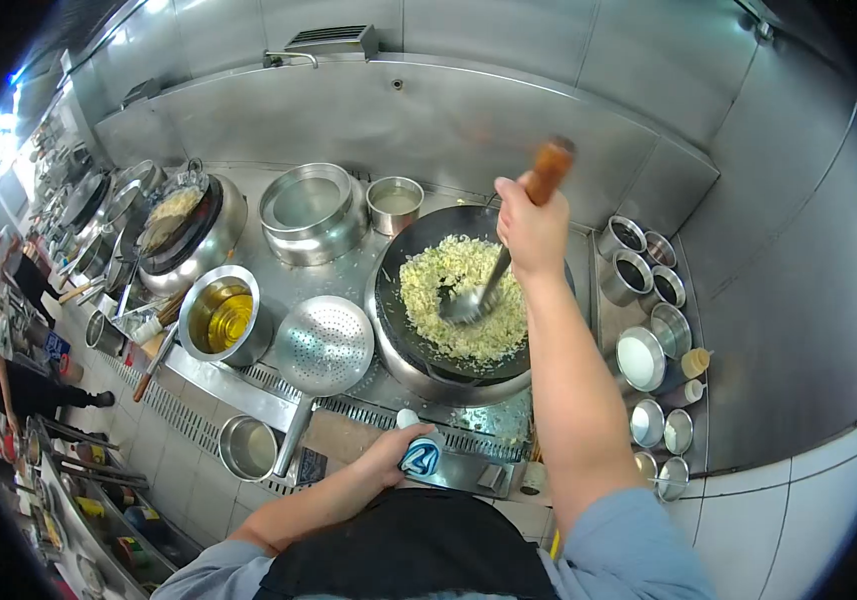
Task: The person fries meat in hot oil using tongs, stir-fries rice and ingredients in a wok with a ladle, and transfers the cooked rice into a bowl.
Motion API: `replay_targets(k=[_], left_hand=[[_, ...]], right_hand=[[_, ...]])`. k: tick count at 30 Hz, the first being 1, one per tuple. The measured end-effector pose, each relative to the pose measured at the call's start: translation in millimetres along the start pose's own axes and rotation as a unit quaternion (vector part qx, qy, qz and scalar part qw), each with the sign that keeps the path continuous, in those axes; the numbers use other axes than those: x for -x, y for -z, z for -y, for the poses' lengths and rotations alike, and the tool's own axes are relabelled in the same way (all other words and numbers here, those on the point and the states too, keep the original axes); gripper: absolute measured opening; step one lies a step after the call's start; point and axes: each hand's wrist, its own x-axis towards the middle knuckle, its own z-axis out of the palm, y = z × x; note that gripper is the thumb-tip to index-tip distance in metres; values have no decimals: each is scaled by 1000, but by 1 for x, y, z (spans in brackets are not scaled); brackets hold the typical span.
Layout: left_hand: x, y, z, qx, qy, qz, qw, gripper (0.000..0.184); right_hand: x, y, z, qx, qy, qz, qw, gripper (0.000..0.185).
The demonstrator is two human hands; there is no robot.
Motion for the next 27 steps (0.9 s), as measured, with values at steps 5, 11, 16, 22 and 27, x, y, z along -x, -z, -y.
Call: replay_targets(k=[5,11,16,22,27], left_hand=[[2,5,-4,-8,5,-1,1000,23],[-1,18,3,5,-24,-6,1000,22],[8,6,1,-39,-20,3,999,24],[6,9,1,15,-25,-21,999,21],[14,-7,-11,-34,-17,-9,999,21]], right_hand=[[-5,2,-67,-33,51,-18,998,26],[21,-7,-13,-14,38,45,998,26],[-15,12,-46,79,16,26,996,27],[55,24,-18,126,101,29,986,27],[15,55,-30,151,110,-34,982,24]])
